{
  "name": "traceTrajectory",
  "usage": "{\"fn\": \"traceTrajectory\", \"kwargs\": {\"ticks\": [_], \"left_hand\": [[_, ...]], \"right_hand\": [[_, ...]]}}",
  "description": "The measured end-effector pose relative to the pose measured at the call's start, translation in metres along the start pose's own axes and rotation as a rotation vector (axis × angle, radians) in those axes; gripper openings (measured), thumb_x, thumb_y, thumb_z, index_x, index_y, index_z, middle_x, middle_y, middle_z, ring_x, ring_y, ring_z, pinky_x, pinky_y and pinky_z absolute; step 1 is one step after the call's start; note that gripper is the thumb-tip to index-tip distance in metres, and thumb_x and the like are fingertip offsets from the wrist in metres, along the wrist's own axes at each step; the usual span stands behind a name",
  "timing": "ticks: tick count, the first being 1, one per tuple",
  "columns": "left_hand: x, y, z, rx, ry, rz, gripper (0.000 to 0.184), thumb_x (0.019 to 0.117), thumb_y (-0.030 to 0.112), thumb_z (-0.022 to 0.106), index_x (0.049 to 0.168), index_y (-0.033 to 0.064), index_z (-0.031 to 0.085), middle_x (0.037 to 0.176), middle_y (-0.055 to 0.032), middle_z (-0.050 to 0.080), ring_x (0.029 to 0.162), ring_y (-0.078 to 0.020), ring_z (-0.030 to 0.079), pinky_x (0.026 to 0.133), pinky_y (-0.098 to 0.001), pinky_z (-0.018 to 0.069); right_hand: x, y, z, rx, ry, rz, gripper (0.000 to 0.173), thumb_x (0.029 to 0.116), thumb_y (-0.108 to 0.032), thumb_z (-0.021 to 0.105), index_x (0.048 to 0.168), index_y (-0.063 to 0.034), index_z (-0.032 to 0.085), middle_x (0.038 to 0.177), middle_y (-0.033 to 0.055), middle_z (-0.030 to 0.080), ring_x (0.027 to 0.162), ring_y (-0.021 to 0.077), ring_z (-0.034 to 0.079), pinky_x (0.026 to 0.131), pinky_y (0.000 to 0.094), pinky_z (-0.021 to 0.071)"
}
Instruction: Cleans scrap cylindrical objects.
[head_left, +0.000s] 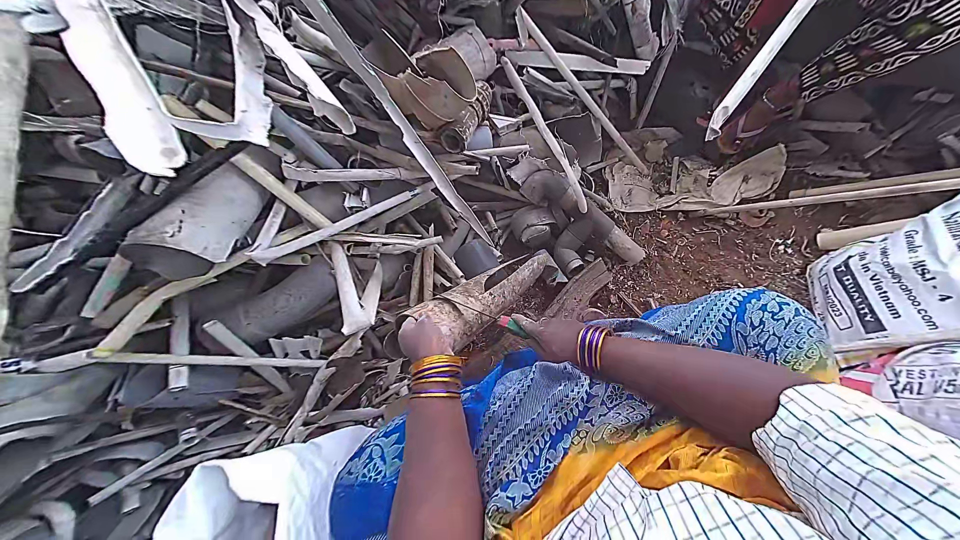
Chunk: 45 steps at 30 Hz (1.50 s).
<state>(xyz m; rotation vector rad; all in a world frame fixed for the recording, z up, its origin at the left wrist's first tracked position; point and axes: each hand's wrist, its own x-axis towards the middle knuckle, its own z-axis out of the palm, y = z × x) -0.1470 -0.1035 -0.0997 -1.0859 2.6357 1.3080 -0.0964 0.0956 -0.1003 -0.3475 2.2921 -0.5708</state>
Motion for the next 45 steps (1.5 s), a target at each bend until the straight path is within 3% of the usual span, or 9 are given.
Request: {"fn": "traceTrajectory", "kwargs": {"ticks": [4,6,11,17,22,24,34,38,45], "left_hand": [[0.061,-0.075,0.035,0.358,0.284,0.443,0.036,0.1004,0.016,0.05,0.101,-0.0133,0.071,0.112,-0.0286,0.07,0.11,-0.0335,0.067,0.097,-0.0394,0.0513],[0.037,-0.037,0.015,0.76,-0.061,0.262,0.046,0.1107,0.02,0.032,0.131,-0.0087,0.061,0.14,-0.0247,0.06,0.136,-0.0321,0.055,0.112,-0.0472,0.0422],[-0.011,-0.005,0.01,-0.11,0.009,-0.151,0.035,0.1093,0.015,0.046,0.128,-0.0106,0.061,0.139,-0.025,0.058,0.132,-0.0313,0.053,0.11,-0.045,0.041],[-0.009,-0.003,0.027,-0.967,-0.1,-0.203,0.029,0.1057,0.002,0.046,0.134,-0.0038,0.045,0.125,-0.0182,0.05,0.109,-0.023,0.054,0.095,-0.0351,0.0485],[-0.016,-0.003,0.022,0.295,-0.645,0.383,0.072,0.0982,0.013,0.068,0.154,-0.0106,0.028,0.153,-0.0287,0.043,0.144,-0.0309,0.044,0.12,-0.0412,0.0342],[-0.029,0.005,0.032,0.747,-0.67,0.426,0.05,0.1058,0.027,0.057,0.136,-0.0123,0.05,0.139,-0.0297,0.056,0.134,-0.0377,0.054,0.113,-0.0519,0.0402],[-0.021,0.016,-0.022,-0.284,0.062,0.201,0.027,0.1061,0.015,0.054,0.116,-0.0074,0.065,0.12,-0.0206,0.065,0.111,-0.0201,0.061,0.1,-0.0392,0.045],[-0.016,0.006,-0.062,-0.451,0.014,0.461,0.021,0.104,0.006,0.053,0.114,-0.0108,0.061,0.104,-0.0088,0.065,0.093,0.0007,0.061,0.088,-0.0186,0.0496],[0.001,-0.018,-0.083,-0.436,0.06,0.809,0.02,0.096,0.003,0.054,0.103,-0.0151,0.061,0.089,0.0013,0.066,0.087,0.0117,0.062,0.084,-0.0103,0.0509]], "right_hand": [[0.011,0.012,0.007,0.016,-0.004,0.098,0.069,0.1092,-0.018,0.043,0.167,-0.0107,0.006,0.138,0.0321,0.057,0.128,0.0485,0.057,0.104,0.0638,0.0446],[0.01,0.01,0.006,-0.002,-0.02,0.092,0.07,0.1089,-0.019,0.045,0.167,-0.0114,0.007,0.139,0.0327,0.056,0.129,0.0496,0.056,0.105,0.0656,0.0426],[0.007,0.005,0.008,-0.041,-0.026,0.07,0.067,0.1101,-0.02,0.042,0.167,-0.0159,0.007,0.135,0.0321,0.059,0.125,0.0499,0.058,0.102,0.0653,0.0446],[-0.001,-0.002,0.008,-0.046,0.018,-0.019,0.062,0.1127,-0.027,0.037,0.167,-0.017,0.01,0.132,0.0329,0.06,0.124,0.0511,0.059,0.101,0.0663,0.0445],[0.021,0.031,-0.003,0.207,0.143,0.098,0.057,0.1124,-0.023,0.038,0.163,-0.0029,0.021,0.14,0.0308,0.056,0.131,0.0439,0.056,0.111,0.057,0.041],[0.022,0.034,-0.005,0.245,0.171,0.12,0.056,0.1121,-0.023,0.039,0.162,-0.0025,0.023,0.14,0.0294,0.057,0.13,0.0419,0.057,0.111,0.0554,0.0419],[0.007,0.02,-0.006,0.046,0.189,0.146,0.062,0.1119,-0.024,0.037,0.167,-0.0165,0.01,0.137,0.0298,0.058,0.123,0.0472,0.061,0.101,0.0634,0.0473],[0.017,0.044,-0.032,0.255,0.271,0.337,0.06,0.112,-0.023,0.036,0.164,-0.0018,0.014,0.141,0.0299,0.056,0.132,0.0422,0.056,0.11,0.0562,0.0426],[-0.024,-0.017,-0.007,0.003,0.245,-0.153,0.061,0.1127,-0.027,0.036,0.168,-0.0204,0.01,0.13,0.0309,0.061,0.112,0.0493,0.064,0.093,0.0644,0.0489]]}}
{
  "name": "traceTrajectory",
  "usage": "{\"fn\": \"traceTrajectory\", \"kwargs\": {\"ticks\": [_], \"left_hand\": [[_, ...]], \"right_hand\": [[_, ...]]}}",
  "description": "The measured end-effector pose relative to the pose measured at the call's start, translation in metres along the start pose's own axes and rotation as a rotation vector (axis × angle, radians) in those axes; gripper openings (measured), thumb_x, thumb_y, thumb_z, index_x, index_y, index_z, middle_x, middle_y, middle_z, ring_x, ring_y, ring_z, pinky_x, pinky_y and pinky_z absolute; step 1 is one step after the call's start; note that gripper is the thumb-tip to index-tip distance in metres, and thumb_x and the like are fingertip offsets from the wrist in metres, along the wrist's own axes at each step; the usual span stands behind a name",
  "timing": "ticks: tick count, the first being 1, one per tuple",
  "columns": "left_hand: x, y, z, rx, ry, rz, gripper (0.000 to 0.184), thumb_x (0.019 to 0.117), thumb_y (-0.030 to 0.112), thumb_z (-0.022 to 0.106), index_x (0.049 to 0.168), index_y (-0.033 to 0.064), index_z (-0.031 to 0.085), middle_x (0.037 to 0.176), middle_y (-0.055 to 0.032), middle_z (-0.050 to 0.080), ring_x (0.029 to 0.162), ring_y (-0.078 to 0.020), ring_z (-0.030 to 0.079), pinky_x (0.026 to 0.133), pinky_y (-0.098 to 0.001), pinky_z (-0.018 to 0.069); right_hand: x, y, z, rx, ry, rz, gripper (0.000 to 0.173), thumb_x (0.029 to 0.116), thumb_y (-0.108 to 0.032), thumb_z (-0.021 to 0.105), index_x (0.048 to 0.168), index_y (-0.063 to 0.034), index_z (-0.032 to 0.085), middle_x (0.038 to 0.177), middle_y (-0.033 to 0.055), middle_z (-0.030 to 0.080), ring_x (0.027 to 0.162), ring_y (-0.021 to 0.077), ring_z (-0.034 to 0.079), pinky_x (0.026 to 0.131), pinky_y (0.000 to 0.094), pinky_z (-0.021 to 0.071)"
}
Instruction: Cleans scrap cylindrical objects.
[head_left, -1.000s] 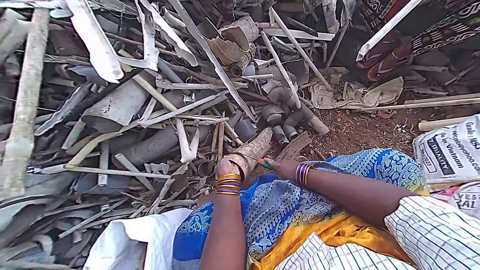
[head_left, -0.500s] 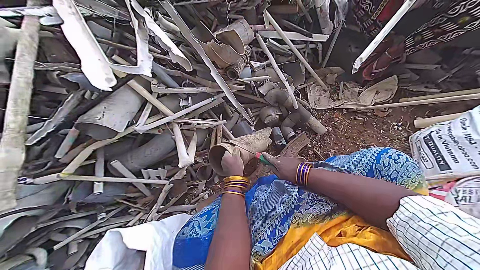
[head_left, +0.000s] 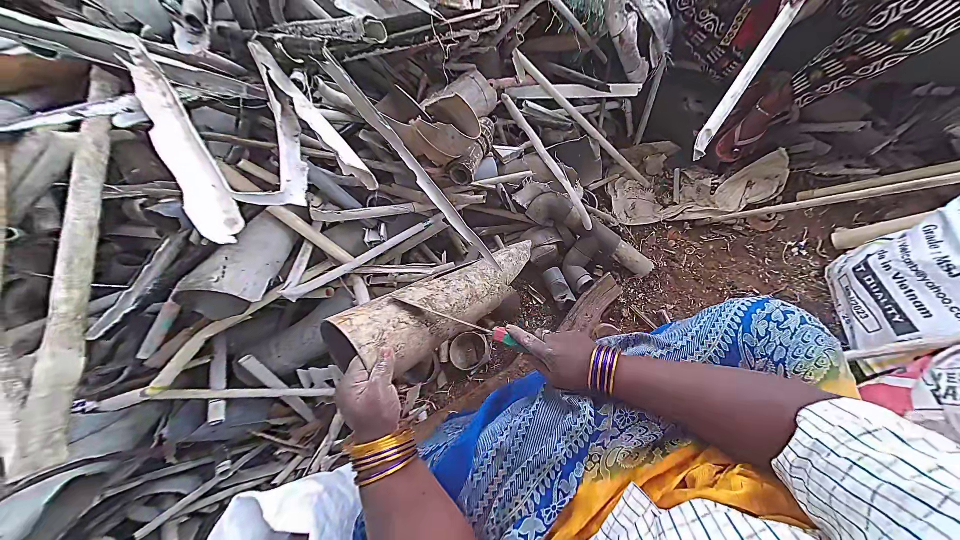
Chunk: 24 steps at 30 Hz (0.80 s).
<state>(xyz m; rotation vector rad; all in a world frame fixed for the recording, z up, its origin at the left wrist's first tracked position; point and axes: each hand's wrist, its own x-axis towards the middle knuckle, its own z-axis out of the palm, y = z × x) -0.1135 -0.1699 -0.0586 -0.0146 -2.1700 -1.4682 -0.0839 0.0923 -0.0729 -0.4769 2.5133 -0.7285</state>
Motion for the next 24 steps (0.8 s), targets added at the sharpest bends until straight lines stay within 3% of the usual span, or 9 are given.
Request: {"fn": "traceTrajectory", "kwargs": {"ticks": [2,4,6,8,12,17,19,22,24], "left_hand": [[-0.003,0.001,-0.003,-0.028,0.069,0.027,0.017,0.0937,-0.001,0.055,0.1,-0.0154,0.061,0.089,0.0018,0.066,0.087,0.012,0.062,0.084,-0.0098,0.0512],[-0.005,0.003,-0.008,-0.038,0.089,0.054,0.018,0.0932,-0.002,0.054,0.101,-0.017,0.061,0.091,0.0015,0.066,0.089,0.0122,0.062,0.086,-0.0098,0.0508],[-0.006,0.003,-0.013,-0.044,0.085,0.095,0.017,0.0929,-0.003,0.053,0.099,-0.0163,0.061,0.09,0.0043,0.066,0.089,0.013,0.062,0.086,-0.0097,0.051],[-0.005,0.002,-0.014,-0.084,0.103,0.124,0.015,0.0925,-0.004,0.052,0.098,-0.014,0.061,0.089,0.0078,0.067,0.089,0.0132,0.063,0.086,-0.0101,0.0522],[-0.001,0.008,-0.013,-0.204,0.241,0.023,0.017,0.0972,-0.004,0.047,0.105,-0.0108,0.06,0.093,0.008,0.066,0.09,0.0094,0.064,0.088,-0.0143,0.054],[0.003,0.014,-0.013,-0.258,0.379,-0.217,0.017,0.1027,0.001,0.048,0.113,-0.0088,0.058,0.098,-0.0002,0.063,0.088,0.0024,0.063,0.085,-0.0187,0.0538],[0.003,0.014,-0.01,-0.225,0.386,-0.285,0.017,0.1029,0.002,0.051,0.113,-0.0096,0.058,0.099,-0.0033,0.062,0.089,0.0017,0.062,0.086,-0.018,0.0518],[0.001,0.015,0.003,-0.152,0.358,-0.382,0.025,0.1045,0.006,0.052,0.122,-0.0119,0.058,0.116,-0.0135,0.062,0.104,-0.0047,0.059,0.097,-0.0224,0.0458],[-0.003,0.016,0.016,-0.115,0.35,-0.436,0.028,0.1049,0.008,0.053,0.124,-0.0123,0.058,0.123,-0.018,0.062,0.111,-0.0091,0.059,0.101,-0.026,0.0449]], "right_hand": [[0.013,0.017,0.0,0.057,0.025,0.153,0.062,0.1121,-0.024,0.036,0.168,-0.0186,0.009,0.136,0.0294,0.058,0.121,0.047,0.062,0.099,0.0623,0.0482],[0.03,0.045,-0.008,0.206,0.092,0.382,0.059,0.1126,-0.024,0.035,0.165,-0.0082,0.014,0.14,0.029,0.057,0.13,0.043,0.058,0.109,0.0572,0.0442],[0.036,0.059,-0.014,0.262,0.136,0.487,0.059,0.1122,-0.025,0.034,0.164,-0.0033,0.016,0.142,0.0282,0.056,0.133,0.0403,0.056,0.112,0.0546,0.0426],[0.03,0.05,-0.013,0.224,0.148,0.405,0.059,0.1129,-0.026,0.034,0.165,-0.0061,0.014,0.141,0.0287,0.057,0.131,0.0413,0.057,0.111,0.0552,0.0432],[0.015,0.023,-0.005,-0.021,0.121,0.099,0.062,0.1125,-0.026,0.034,0.168,-0.0171,0.008,0.134,0.031,0.059,0.116,0.0474,0.064,0.097,0.061,0.0488],[0.034,0.056,-0.016,0.159,0.265,0.393,0.06,0.1125,-0.028,0.035,0.167,-0.0175,0.013,0.138,0.0258,0.06,0.126,0.0417,0.062,0.106,0.0582,0.0467],[0.029,0.045,-0.017,0.118,0.214,0.375,0.06,0.1126,-0.027,0.034,0.167,-0.0153,0.013,0.138,0.0269,0.059,0.126,0.0424,0.061,0.105,0.0585,0.0464],[0.015,0.01,-0.001,-0.085,0.039,0.102,0.062,0.1115,-0.022,0.036,0.168,-0.0186,0.01,0.13,0.0322,0.061,0.115,0.0498,0.064,0.095,0.0633,0.049],[0.009,-0.001,0.019,-0.18,0.015,-0.112,0.06,0.1104,-0.021,0.038,0.167,-0.0177,0.017,0.113,0.0332,0.066,0.098,0.0528,0.067,0.082,0.0661,0.0513]]}}
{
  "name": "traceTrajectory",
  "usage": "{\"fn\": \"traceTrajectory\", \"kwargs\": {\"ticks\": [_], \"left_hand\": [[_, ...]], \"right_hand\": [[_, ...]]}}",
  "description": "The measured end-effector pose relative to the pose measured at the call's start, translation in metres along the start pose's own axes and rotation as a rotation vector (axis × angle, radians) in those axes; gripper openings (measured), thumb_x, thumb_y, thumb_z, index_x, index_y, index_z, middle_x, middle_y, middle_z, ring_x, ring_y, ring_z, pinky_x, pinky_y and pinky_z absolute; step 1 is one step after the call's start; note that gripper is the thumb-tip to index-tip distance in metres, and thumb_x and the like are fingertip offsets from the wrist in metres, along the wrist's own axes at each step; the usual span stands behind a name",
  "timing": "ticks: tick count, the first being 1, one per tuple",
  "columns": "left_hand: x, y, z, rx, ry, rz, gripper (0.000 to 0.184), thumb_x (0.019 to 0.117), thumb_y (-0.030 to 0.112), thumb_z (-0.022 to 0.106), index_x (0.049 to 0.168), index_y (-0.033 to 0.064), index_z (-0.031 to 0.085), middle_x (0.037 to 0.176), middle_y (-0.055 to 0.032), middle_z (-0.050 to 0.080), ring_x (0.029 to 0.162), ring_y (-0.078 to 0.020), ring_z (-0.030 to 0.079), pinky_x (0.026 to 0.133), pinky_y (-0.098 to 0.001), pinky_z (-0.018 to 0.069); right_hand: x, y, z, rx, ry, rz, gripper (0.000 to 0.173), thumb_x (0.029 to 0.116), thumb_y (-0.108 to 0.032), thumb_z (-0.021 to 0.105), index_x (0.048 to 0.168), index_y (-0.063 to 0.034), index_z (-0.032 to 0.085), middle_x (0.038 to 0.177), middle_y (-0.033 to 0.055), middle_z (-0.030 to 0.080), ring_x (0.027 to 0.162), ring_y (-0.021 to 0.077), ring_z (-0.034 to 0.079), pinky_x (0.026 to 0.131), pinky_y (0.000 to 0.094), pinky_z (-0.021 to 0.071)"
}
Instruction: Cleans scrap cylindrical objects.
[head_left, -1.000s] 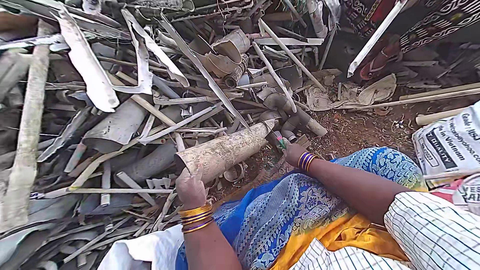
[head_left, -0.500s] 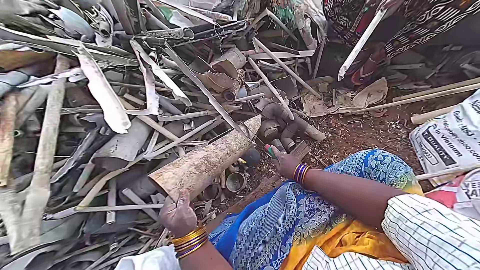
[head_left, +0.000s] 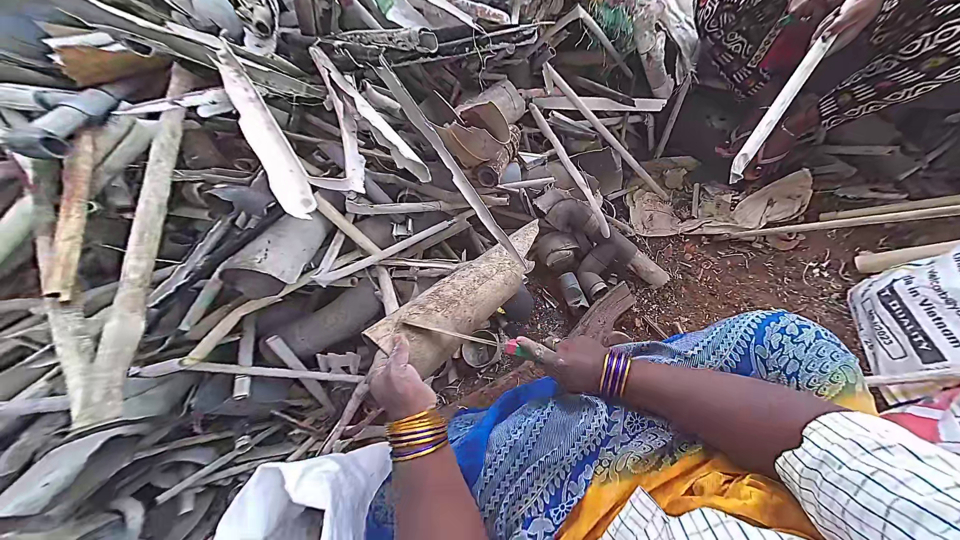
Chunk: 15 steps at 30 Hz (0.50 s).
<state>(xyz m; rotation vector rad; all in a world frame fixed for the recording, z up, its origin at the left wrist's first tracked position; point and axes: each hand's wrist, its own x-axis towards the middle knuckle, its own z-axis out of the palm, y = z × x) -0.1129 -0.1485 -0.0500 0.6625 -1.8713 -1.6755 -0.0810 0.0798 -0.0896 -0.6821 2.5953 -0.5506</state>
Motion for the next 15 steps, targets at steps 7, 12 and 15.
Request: {"fn": "traceTrajectory", "kwargs": {"ticks": [7,12,15], "left_hand": [[-0.009,-0.003,0.017,-0.108,0.056,-0.201,0.024,0.1058,0.013,0.055,0.118,-0.0063,0.062,0.116,-0.0147,0.063,0.105,-0.015,0.061,0.094,-0.0333,0.0497],[-0.013,-0.002,0.024,-0.087,0.056,-0.192,0.026,0.1067,0.014,0.054,0.117,-0.0088,0.062,0.116,-0.0151,0.063,0.106,-0.0123,0.059,0.095,-0.0305,0.0469],[-0.012,-0.001,0.024,-0.126,0.06,-0.199,0.024,0.1063,0.012,0.053,0.116,-0.0081,0.062,0.114,-0.015,0.064,0.103,-0.0129,0.061,0.093,-0.0303,0.0493]], "right_hand": [[0.018,0.035,-0.008,0.132,0.011,0.408,0.062,0.1117,-0.026,0.036,0.167,-0.0169,0.01,0.136,0.0291,0.059,0.121,0.0462,0.062,0.1,0.0607,0.0487],[0.001,0.012,0.025,-0.082,0.2,-0.059,0.055,0.1074,-0.022,0.041,0.162,-0.0147,0.035,0.102,0.0295,0.07,0.084,0.049,0.07,0.069,0.0616,0.0545],[0.013,0.029,0.009,0.036,0.084,0.212,0.059,0.1103,-0.023,0.036,0.167,-0.0176,0.02,0.123,0.0305,0.065,0.109,0.0485,0.067,0.09,0.0621,0.0518]]}}
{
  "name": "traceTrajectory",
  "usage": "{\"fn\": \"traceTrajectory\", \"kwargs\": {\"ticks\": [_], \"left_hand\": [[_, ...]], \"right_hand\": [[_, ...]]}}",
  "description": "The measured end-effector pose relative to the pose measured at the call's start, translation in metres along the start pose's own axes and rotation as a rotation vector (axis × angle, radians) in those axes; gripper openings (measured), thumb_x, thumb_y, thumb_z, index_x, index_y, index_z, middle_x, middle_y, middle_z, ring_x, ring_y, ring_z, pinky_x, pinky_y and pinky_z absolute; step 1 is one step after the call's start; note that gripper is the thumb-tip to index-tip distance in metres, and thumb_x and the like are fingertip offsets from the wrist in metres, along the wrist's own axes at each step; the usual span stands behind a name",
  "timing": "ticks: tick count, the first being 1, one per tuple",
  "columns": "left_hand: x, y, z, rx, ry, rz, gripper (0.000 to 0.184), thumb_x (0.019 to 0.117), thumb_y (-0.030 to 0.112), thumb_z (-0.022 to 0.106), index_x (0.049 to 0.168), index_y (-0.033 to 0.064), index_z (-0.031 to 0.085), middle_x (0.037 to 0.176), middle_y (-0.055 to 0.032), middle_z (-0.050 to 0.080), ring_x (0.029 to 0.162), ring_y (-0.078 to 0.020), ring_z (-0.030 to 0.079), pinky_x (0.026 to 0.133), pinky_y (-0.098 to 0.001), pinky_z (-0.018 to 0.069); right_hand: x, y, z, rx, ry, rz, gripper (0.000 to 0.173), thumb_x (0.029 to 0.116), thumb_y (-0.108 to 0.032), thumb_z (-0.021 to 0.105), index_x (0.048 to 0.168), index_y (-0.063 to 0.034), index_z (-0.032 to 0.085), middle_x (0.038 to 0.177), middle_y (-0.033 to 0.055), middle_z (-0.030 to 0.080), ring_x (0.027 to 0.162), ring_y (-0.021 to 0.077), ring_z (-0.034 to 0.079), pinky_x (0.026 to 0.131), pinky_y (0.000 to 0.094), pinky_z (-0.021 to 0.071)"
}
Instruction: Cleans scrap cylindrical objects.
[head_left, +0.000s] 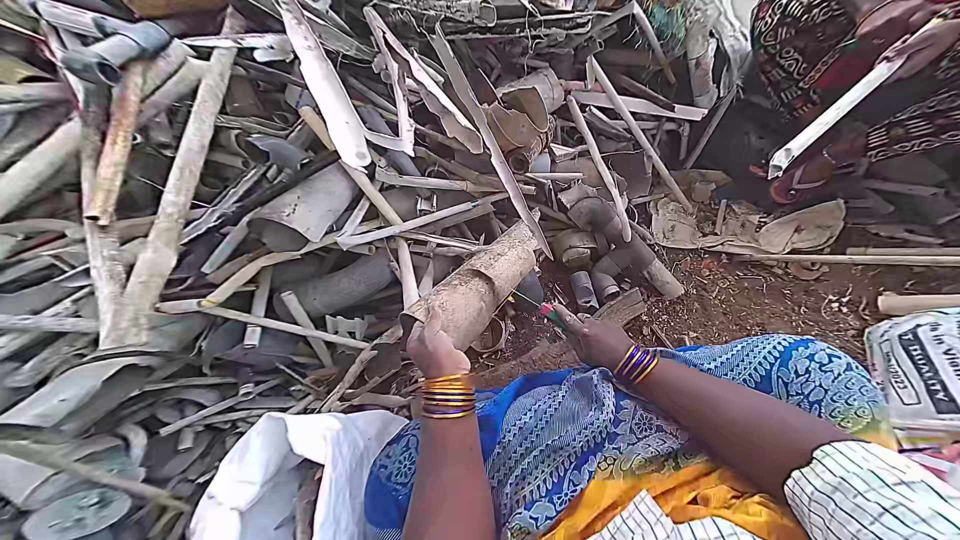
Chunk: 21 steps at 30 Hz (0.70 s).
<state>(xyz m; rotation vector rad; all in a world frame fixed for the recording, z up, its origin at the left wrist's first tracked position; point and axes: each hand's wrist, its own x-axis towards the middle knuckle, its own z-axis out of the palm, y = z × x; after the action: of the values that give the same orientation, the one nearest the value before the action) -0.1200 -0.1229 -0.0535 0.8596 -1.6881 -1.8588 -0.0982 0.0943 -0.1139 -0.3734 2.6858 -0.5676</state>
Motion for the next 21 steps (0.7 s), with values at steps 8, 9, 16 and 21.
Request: {"fn": "traceTrajectory", "kwargs": {"ticks": [8,9,16,21], "left_hand": [[0.004,-0.004,-0.001,-0.266,0.054,-0.247,0.031,0.1049,0.012,0.054,0.133,-0.0008,0.053,0.13,-0.0167,0.056,0.117,-0.0239,0.057,0.097,-0.0442,0.0503],[0.003,-0.004,-0.003,-0.302,0.047,-0.299,0.035,0.1052,0.013,0.053,0.138,0.0012,0.049,0.135,-0.0165,0.054,0.121,-0.0252,0.055,0.1,-0.0466,0.049],[0.0,-0.004,-0.001,-0.221,0.01,-0.279,0.03,0.103,0.008,0.056,0.131,-0.002,0.055,0.129,-0.0182,0.057,0.116,-0.0249,0.058,0.097,-0.0449,0.0507],[-0.009,-0.012,0.013,0.048,-0.104,-0.253,0.027,0.1041,0.011,0.058,0.123,-0.0075,0.06,0.13,-0.0224,0.059,0.12,-0.0274,0.056,0.1,-0.0467,0.0473]], "right_hand": [[-0.006,-0.009,0.001,-0.113,-0.021,-0.14,0.061,0.1082,-0.02,0.039,0.166,-0.0182,0.021,0.113,0.0313,0.067,0.096,0.051,0.069,0.079,0.0639,0.0535],[-0.006,-0.007,0.005,-0.122,-0.001,-0.158,0.06,0.1079,-0.019,0.039,0.166,-0.0189,0.022,0.108,0.031,0.068,0.094,0.0512,0.069,0.077,0.0635,0.0534],[0.019,0.04,-0.04,0.194,0.134,0.453,0.057,0.1115,-0.028,0.038,0.166,-0.0189,0.022,0.138,0.024,0.061,0.127,0.0414,0.061,0.105,0.058,0.0469],[-0.012,0.042,-0.068,0.389,0.996,0.184,0.053,0.1073,-0.021,0.05,0.153,0.0037,0.04,0.111,0.0289,0.069,0.096,0.0407,0.07,0.088,0.0578,0.0538]]}}
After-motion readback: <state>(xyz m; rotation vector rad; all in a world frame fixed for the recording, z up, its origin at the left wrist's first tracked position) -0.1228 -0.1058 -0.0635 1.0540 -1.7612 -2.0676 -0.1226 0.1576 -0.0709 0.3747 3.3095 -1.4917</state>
